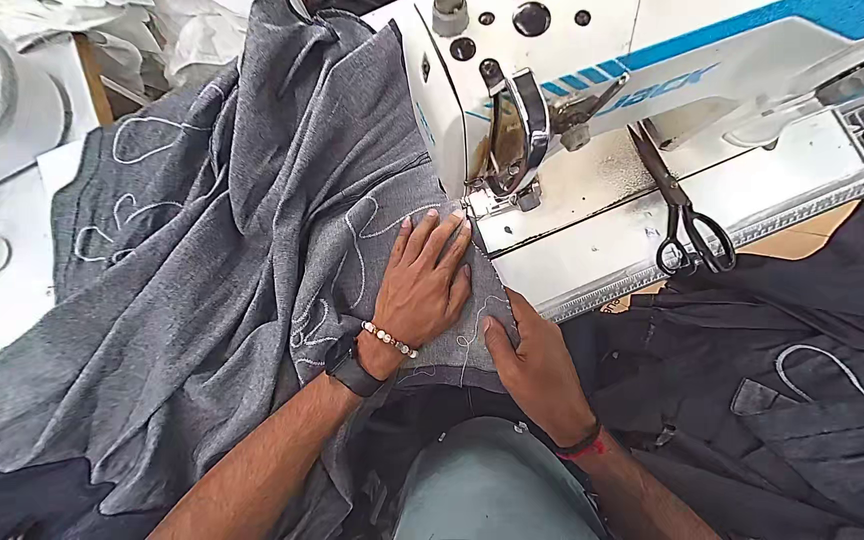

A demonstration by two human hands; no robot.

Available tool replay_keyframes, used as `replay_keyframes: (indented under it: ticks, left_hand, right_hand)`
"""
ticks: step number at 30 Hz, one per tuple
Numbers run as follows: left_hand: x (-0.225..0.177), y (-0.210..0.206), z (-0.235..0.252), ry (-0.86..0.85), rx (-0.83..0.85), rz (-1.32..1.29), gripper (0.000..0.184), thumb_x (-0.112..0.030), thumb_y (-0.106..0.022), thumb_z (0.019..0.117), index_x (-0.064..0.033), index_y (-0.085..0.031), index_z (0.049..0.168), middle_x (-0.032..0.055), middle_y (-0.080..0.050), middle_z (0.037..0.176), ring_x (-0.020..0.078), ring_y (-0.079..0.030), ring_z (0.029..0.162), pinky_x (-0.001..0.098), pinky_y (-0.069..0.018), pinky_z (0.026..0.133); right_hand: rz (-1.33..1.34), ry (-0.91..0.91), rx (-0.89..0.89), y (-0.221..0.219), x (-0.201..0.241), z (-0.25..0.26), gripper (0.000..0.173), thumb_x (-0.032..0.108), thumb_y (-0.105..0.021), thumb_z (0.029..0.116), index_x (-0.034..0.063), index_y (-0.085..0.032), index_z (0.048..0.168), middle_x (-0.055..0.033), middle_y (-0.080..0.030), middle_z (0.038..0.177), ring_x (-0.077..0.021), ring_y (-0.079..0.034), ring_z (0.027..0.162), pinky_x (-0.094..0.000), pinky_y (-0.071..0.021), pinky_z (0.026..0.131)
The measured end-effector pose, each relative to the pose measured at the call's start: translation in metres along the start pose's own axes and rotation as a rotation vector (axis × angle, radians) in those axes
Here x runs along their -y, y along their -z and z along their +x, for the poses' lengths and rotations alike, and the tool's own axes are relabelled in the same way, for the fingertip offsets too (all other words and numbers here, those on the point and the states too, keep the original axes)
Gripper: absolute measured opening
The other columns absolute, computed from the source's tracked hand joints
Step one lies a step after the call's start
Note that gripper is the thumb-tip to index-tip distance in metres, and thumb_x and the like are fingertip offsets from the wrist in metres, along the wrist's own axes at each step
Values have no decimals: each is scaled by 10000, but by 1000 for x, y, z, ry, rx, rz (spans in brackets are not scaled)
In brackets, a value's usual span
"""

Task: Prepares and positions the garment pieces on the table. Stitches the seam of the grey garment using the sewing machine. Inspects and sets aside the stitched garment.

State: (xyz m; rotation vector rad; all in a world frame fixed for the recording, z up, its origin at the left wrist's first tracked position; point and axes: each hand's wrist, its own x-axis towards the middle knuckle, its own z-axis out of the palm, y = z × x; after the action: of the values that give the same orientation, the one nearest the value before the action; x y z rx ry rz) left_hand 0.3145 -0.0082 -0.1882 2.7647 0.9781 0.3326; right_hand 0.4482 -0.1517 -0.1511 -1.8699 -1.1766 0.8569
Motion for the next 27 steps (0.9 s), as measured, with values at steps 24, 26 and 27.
replay_keyframes:
  ticks: [24, 26, 27]
  left_hand:
    - [26, 12, 13, -141, -57, 46, 396, -337, -483, 1038, -237, -675, 1369, 73, -571, 1467, 311, -437, 1419, 499, -303, 1183]
    - [27, 12, 14, -142, -61, 53, 399, -343, -482, 1038, -244, -673, 1374, 74, -580, 1452, 311, -455, 1397, 497, -311, 1172]
    - [27, 12, 15, -144, -59, 57, 398, -348, -479, 1041, -246, -673, 1372, 72, -580, 1452, 309, -459, 1392, 495, -312, 1170]
  right_hand:
    - [-277, 28, -188, -20, 0, 39, 446, 220, -568, 943, 102, -668, 1362, 29, -600, 601, -112, -540, 490, -330, -437, 459]
    - [-293, 12, -195, -20, 1, 43, 441, 216, -564, 946, 121, -668, 1363, 18, -613, 618, -130, -552, 500, -350, -443, 462]
    - [-300, 7, -200, -20, 1, 46, 435, 214, -564, 946, 130, -670, 1360, 14, -613, 620, -135, -553, 499, -357, -442, 460]
